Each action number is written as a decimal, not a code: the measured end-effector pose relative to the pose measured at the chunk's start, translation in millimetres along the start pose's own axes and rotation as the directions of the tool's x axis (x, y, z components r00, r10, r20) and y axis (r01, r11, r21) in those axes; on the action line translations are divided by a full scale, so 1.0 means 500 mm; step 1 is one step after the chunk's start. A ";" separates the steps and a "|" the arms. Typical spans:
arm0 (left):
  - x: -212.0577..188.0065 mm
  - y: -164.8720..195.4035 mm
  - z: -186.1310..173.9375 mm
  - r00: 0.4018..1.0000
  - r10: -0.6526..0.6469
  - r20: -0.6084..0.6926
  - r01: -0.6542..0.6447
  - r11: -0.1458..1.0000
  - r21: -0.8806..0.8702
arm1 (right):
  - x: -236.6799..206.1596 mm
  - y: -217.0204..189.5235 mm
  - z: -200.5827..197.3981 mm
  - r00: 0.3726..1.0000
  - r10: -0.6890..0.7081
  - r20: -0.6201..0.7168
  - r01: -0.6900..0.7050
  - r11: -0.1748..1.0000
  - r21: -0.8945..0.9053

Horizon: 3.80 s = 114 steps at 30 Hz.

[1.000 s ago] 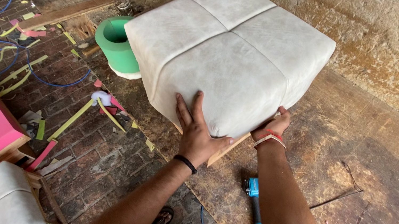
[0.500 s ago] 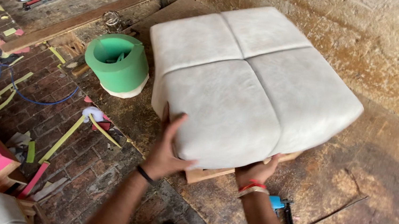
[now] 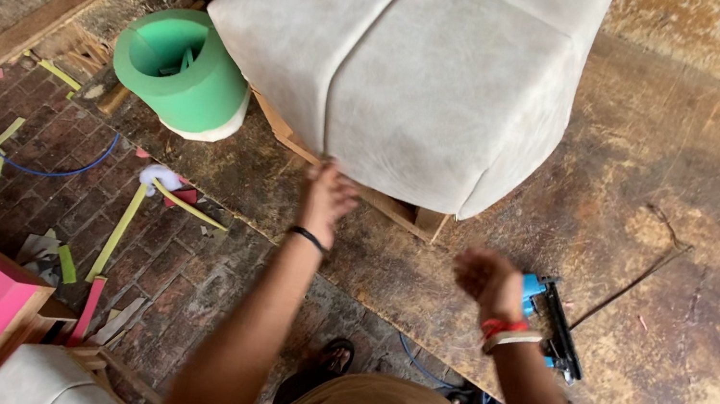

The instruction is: The person staples beige fabric onto a wooden cushion frame using a pneumatic staple gun. They repeatedly pull and smooth the fabric, then drive staples along the edges and corners to secure it. The cushion is repositioned and worked on from different angles, including while sitting on the floor.

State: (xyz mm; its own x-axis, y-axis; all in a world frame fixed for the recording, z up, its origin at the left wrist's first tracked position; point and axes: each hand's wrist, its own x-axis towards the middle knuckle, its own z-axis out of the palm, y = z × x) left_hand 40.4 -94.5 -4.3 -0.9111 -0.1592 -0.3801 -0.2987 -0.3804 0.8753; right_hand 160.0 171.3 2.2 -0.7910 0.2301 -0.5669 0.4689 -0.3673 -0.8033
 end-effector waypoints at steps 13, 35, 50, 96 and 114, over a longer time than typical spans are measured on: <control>-0.073 -0.042 0.315 0.911 -0.195 -0.362 0.041 0.920 -0.390 | 0.229 -0.156 0.146 0.920 -0.245 -0.306 0.334 0.898 0.285; 0.002 -0.103 0.285 0.822 -0.091 -0.562 0.089 0.996 -0.031 | 0.293 -0.107 0.146 0.910 -0.336 -0.244 0.374 0.918 0.133; -0.092 -0.111 0.199 0.891 0.304 -0.338 -0.024 0.775 0.631 | 0.317 -0.094 0.149 0.895 -0.353 -0.273 0.407 0.897 0.173; -0.072 -0.073 0.266 0.925 0.231 0.301 -0.314 0.024 0.949 | 0.147 0.159 -0.299 0.981 -0.191 0.016 0.093 0.398 -0.913; -0.071 -0.075 0.263 0.918 0.223 0.330 -0.328 -0.045 0.944 | 0.112 -0.011 -0.113 0.950 -0.246 0.193 0.269 0.958 -0.102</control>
State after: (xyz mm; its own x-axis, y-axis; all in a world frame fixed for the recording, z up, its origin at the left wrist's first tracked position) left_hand 46.6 45.2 15.6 -0.9960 0.0695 -0.0553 0.0444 0.9291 0.3673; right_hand 135.1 237.1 -35.5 -0.9425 0.1354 -0.3057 0.2766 -0.1978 -0.9404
